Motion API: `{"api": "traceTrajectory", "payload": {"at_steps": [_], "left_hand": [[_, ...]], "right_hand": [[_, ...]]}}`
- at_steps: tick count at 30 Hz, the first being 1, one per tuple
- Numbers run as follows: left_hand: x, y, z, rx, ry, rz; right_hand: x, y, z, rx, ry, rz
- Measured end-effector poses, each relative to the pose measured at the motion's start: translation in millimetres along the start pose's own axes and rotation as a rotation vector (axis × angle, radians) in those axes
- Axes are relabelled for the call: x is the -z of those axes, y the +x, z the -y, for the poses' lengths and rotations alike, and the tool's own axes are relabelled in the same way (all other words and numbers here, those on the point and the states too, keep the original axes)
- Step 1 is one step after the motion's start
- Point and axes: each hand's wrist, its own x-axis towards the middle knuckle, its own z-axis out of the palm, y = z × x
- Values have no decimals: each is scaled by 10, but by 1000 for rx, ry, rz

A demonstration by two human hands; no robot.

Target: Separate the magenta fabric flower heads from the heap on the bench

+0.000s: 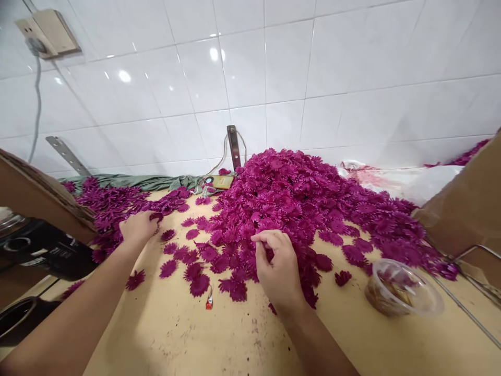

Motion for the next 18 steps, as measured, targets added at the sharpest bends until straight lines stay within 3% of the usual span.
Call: {"api": "traceTrajectory", "payload": {"at_steps": [3, 5, 13, 18], "left_hand": [[100, -57, -81, 21, -172, 48], [121, -220, -205, -15, -326, 120], [-112, -1469, -909, -337, -852, 477], [-176, -1702, -1061, -373, -841, 508]], "right_hand": [[10, -6, 60, -22, 18, 41], [-4, -13, 96, -55, 47, 67], [-197, -91, 85, -368, 370, 256], [-214, -86, 75, -406, 631, 429]]}}
